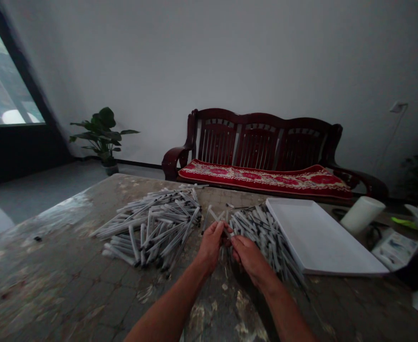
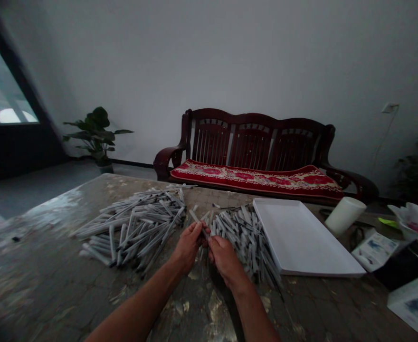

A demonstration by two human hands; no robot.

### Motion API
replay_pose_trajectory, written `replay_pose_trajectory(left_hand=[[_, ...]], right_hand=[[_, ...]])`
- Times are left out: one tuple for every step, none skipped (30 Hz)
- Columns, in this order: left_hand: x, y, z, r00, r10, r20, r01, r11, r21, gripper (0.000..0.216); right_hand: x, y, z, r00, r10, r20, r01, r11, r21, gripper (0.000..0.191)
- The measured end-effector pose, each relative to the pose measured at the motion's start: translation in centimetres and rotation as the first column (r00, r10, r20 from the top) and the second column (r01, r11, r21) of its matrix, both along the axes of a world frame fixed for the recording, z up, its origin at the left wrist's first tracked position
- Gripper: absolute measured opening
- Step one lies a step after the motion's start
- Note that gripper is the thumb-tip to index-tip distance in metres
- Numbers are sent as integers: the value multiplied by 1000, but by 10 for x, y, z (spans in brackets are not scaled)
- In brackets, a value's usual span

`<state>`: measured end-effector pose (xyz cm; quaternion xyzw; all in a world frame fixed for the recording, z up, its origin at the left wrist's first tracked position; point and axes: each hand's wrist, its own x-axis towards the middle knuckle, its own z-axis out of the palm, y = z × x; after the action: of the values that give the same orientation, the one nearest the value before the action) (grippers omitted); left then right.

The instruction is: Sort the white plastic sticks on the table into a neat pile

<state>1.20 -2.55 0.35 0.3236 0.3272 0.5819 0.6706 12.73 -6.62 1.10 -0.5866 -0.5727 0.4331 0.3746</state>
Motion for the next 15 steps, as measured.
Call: replay_pose_trajectory(left_hand=[[1,1,-1,999,39,1,-39,999,-20,46],[2,1,-2,997,74,5,-74,996,-41,46],[2,1,-3,994,105,14,-104,993,-64,46],[2,2,-3,991,131,29,-128,988,-91,47],[2,2,-3,987,152,47,-146,982,-119,48],[1,2,-3,983,170,64,-159,977,-144,49],[0,2,-2,980,184,78,-170,972,-163,50],[0,2,-1,976,198,88,-181,968,-176,51],[-1,2,-1,973,210,92,-191,965,-181,51],[-1,3,-1,972,218,88,-200,963,-179,51],[-1,3,0,972,220,78,-205,964,-170,50],[-1,3,0,974,216,62,-204,966,-157,49],[-1,3,-1,979,201,45,-193,971,-142,48],[-1,2,0,984,174,30,-169,977,-130,47],[0,1,0,990,137,22,-133,983,-125,46]], right_hand=[[-2,0,1,989,-37,145,26,997,71,38],[-6,0,3,949,-79,304,37,989,144,35],[-9,-1,4,883,-119,454,29,979,201,32],[-13,-2,6,802,-150,578,12,972,235,30],[-17,-3,7,722,-168,671,-5,969,249,28],[-21,-5,9,657,-180,732,-20,967,255,27],[-24,-6,10,612,-190,768,-32,964,264,26],[-27,-7,11,589,-201,783,-46,959,280,25],[-28,-7,11,584,-212,784,-54,953,299,24],[-29,-7,11,594,-223,773,-52,948,314,23],[-29,-6,10,623,-230,748,-37,946,322,22],[-28,-5,9,677,-226,701,-17,947,322,21],[-26,-3,7,755,-197,626,5,956,295,21],[-24,-2,5,848,-143,510,25,972,232,23],[-21,-2,3,935,-72,346,28,991,130,29]])
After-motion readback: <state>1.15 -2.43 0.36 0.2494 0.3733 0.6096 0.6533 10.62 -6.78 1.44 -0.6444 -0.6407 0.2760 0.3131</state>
